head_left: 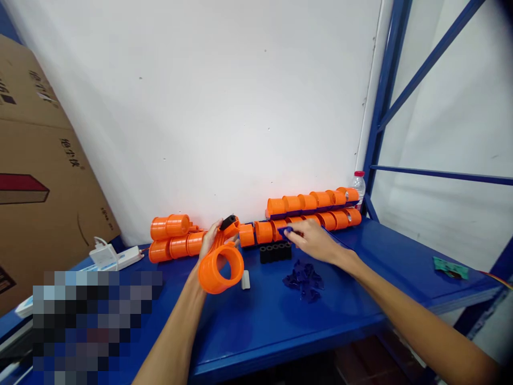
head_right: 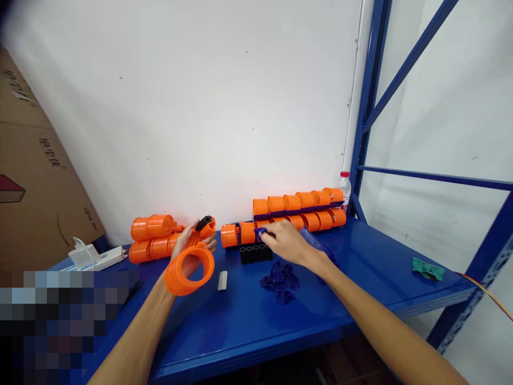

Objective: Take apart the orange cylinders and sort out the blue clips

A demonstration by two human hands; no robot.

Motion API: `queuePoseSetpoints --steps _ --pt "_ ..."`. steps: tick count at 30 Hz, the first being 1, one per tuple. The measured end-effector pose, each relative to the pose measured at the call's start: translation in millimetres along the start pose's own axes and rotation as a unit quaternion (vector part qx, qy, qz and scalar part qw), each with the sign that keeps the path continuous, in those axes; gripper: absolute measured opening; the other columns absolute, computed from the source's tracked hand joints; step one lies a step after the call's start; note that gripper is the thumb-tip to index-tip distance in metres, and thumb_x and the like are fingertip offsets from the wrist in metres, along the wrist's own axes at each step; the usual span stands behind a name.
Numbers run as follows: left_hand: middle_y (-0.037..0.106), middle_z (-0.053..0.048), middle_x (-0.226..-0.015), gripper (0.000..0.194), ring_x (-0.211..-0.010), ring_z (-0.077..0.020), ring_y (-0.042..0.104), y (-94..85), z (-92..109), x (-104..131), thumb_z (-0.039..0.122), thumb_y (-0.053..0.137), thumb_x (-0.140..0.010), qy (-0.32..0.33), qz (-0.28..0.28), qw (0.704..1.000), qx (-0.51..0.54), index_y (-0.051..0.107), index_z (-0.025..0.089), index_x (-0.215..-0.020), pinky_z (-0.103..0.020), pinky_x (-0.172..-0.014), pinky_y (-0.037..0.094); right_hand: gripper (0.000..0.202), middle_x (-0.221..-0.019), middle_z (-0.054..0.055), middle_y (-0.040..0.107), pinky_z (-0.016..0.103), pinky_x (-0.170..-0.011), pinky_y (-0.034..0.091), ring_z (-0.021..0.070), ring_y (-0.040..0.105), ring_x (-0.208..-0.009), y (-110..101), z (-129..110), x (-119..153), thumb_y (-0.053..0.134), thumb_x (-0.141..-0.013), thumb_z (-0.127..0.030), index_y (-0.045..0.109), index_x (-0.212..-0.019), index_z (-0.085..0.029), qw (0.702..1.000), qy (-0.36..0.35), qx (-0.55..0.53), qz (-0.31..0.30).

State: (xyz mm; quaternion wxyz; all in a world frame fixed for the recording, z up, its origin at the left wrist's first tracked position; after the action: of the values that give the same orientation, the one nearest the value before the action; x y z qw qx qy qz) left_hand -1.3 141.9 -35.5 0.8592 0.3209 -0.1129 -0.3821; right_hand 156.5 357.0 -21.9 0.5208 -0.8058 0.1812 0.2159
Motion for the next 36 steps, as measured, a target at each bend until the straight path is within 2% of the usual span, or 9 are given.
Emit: queuePoseSetpoints --steps 3,6,9,12,16,23,28,32,36 --pt "0.068 -0.004 -0.071 0.019 -0.052 -0.0153 0.062 0.5 -6.8 -5.6 0.034 0.065 -0.092 0.013 0.04 0.999 0.005 0.067 0.016 -0.096 -0.026 -0.052 0.052 0.022 -0.073 0.001 0.064 0.028 -0.064 0.035 0.015 0.055 -0.067 -5.7 3.3 38.5 0.06 -0.093 -0.027 0.071 -0.076 -0.019 0.999 0.01 -0.028 -0.033" --pt "0.07 -0.005 -0.072 0.019 -0.055 -0.0171 0.066 -2.8 -13.9 -14.0 0.034 0.063 -0.093 0.013 0.036 0.999 0.004 0.069 0.016 -0.096 -0.027 -0.055 0.055 0.017 -0.064 -0.001 0.058 0.027 -0.059 0.032 0.014 0.049 -0.06 -3.6 9.6 69.6 0.067 -0.088 -0.03 0.075 -0.077 -0.02 0.992 0.084 -0.059 -0.074" --pt "0.07 -0.005 -0.072 0.022 -0.057 -0.0183 0.068 -7.2 -16.1 -18.3 0.036 0.063 -0.093 -0.001 0.02 1.0 0.004 0.07 0.015 -0.097 -0.028 -0.057 0.057 0.018 -0.058 -0.003 0.057 0.026 -0.055 0.032 0.0131 0.048 -0.056 -0.9 13.5 84.1 0.066 -0.087 -0.03 0.073 -0.074 -0.02 0.976 0.147 -0.103 -0.125" --pt "0.07 -0.006 -0.073 0.023 -0.059 -0.0182 0.069 -8.2 -14.9 -17.7 0.036 0.064 -0.093 0.008 0.015 1.0 0.003 0.07 0.014 -0.098 -0.028 -0.058 0.058 0.012 -0.061 -0.003 0.064 0.025 -0.058 0.034 0.0133 0.054 -0.059 -0.6 11.9 83.7 0.063 -0.084 -0.02 0.072 -0.076 -0.02 0.978 0.144 -0.077 -0.131" --pt "0.07 -0.005 -0.073 0.019 -0.058 -0.0173 0.068 -5.0 -14.5 -15.2 0.033 0.067 -0.091 0.021 0.024 0.999 0.0 0.069 0.014 -0.095 -0.027 -0.059 0.058 0.017 -0.064 -0.003 0.067 0.025 -0.059 0.034 0.0136 0.057 -0.06 1.3 7.8 76.3 0.058 -0.078 -0.011 0.073 -0.078 -0.02 0.982 0.135 -0.031 -0.133" --pt "0.067 -0.002 -0.066 0.016 -0.048 -0.0142 0.061 4.4 -14.9 -8.4 0.032 0.068 -0.09 0.01 0.043 0.999 -0.006 0.067 0.016 -0.09 -0.024 -0.048 0.051 0.017 -0.068 -0.001 0.069 0.026 -0.061 0.037 0.0162 0.061 -0.064 4.1 11.2 67.7 0.061 -0.084 -0.017 0.076 -0.091 -0.021 0.982 0.119 -0.029 -0.143" --pt "0.064 -0.002 -0.062 0.022 -0.044 -0.015 0.056 7.6 -19.0 -6.4 0.038 0.071 -0.088 -0.029 0.054 0.997 -0.042 0.064 0.017 -0.088 -0.024 -0.042 0.045 0.018 -0.075 0.0 0.07 0.028 -0.064 0.039 0.0169 0.062 -0.069 4.8 2.8 41.4 0.06 -0.09 -0.02 0.072 -0.104 -0.02 0.994 0.109 -0.005 -0.028" --pt "0.067 -0.003 -0.069 0.022 -0.046 -0.0132 0.057 6.4 -22.6 -10.4 0.034 0.077 -0.083 -0.017 0.059 0.997 -0.043 0.065 0.017 -0.091 -0.024 -0.047 0.049 0.021 -0.096 0.003 0.072 0.029 -0.077 0.046 0.0177 0.065 -0.084 12.9 -20.7 -0.9 0.062 -0.093 -0.021 0.069 -0.112 -0.021 0.997 0.019 -0.03 0.062" --pt "0.068 -0.001 -0.072 0.024 -0.047 -0.0115 0.057 5.9 -23.1 -12.3 0.029 0.08 -0.08 0.009 0.069 0.997 -0.037 0.066 0.018 -0.096 -0.023 -0.048 0.048 0.028 -0.118 0.005 0.065 0.03 -0.084 0.049 0.0171 0.064 -0.092 24.6 -38.8 -43.5 0.068 -0.092 -0.027 0.066 -0.12 -0.022 0.994 -0.056 -0.043 0.078"
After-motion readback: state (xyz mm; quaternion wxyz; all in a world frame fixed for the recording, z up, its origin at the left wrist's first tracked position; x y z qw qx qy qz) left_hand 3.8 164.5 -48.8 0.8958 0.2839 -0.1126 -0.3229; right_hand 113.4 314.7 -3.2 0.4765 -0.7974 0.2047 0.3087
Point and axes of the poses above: each hand's wrist, its own x-axis away from the middle knuckle, its own y-axis out of the palm, z = x × y, the point moved 2 cm from there along -x, towards the middle knuckle
